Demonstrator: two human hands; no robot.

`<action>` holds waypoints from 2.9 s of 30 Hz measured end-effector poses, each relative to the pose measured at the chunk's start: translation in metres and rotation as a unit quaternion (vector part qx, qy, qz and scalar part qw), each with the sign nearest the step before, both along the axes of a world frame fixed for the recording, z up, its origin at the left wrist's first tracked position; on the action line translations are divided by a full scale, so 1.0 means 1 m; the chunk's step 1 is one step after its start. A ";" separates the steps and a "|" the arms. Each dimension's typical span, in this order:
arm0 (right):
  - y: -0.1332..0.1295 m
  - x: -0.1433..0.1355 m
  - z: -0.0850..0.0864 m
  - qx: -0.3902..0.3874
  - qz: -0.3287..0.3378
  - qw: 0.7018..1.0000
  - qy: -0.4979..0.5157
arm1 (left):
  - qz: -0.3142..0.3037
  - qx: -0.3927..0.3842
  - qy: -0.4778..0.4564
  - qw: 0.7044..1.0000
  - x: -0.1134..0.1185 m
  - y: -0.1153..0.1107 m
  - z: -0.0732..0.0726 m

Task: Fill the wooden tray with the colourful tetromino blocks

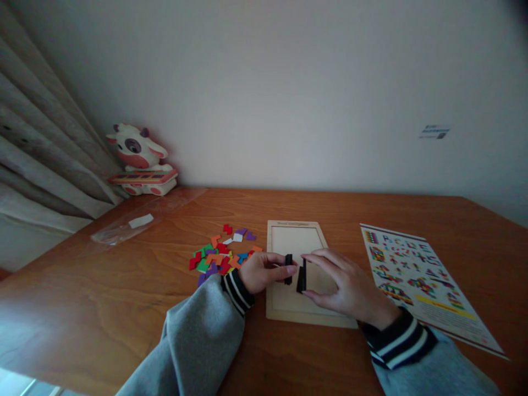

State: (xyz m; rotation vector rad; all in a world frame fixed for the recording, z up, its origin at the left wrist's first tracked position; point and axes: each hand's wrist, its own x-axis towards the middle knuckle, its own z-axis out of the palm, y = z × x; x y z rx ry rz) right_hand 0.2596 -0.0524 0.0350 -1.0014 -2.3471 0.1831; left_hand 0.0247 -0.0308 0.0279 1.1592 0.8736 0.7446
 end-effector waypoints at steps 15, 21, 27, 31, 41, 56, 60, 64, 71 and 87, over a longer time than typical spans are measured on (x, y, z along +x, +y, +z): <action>0.002 0.000 -0.007 -0.066 -0.028 0.997 0.006 | 0.003 0.030 0.057 0.998 -0.001 0.002 -0.010; -0.009 -0.019 -0.007 0.004 0.006 0.999 0.054 | -0.014 0.040 0.053 0.998 0.005 -0.003 -0.006; -0.006 -0.017 -0.007 -0.019 -0.011 0.998 0.058 | -0.019 0.028 0.032 0.999 0.005 -0.003 -0.004; 0.000 -0.006 -0.006 -0.064 -0.031 0.996 0.052 | 0.017 0.056 0.107 0.993 0.002 -0.002 -0.003; -0.002 -0.020 -0.018 -0.108 -0.046 0.993 0.034 | 0.048 0.222 0.345 0.911 -0.003 -0.003 -0.002; -0.003 -0.021 -0.018 -0.096 -0.043 0.994 0.018 | 0.089 0.240 0.323 0.911 -0.003 -0.003 -0.006; -0.002 -0.019 -0.019 -0.107 -0.040 0.993 0.011 | 0.068 0.308 0.347 0.883 -0.007 -0.003 -0.003; -0.002 -0.017 -0.021 -0.110 -0.033 0.993 0.005 | -0.034 0.468 0.313 0.826 -0.015 0.000 -0.003; -0.002 -0.018 -0.022 -0.107 -0.024 0.994 0.018 | -0.114 0.528 0.303 0.785 -0.022 0.010 -0.020; 0.010 0.016 -0.011 -0.206 -0.001 0.979 0.012 | -0.074 0.528 0.386 0.752 -0.024 0.011 -0.018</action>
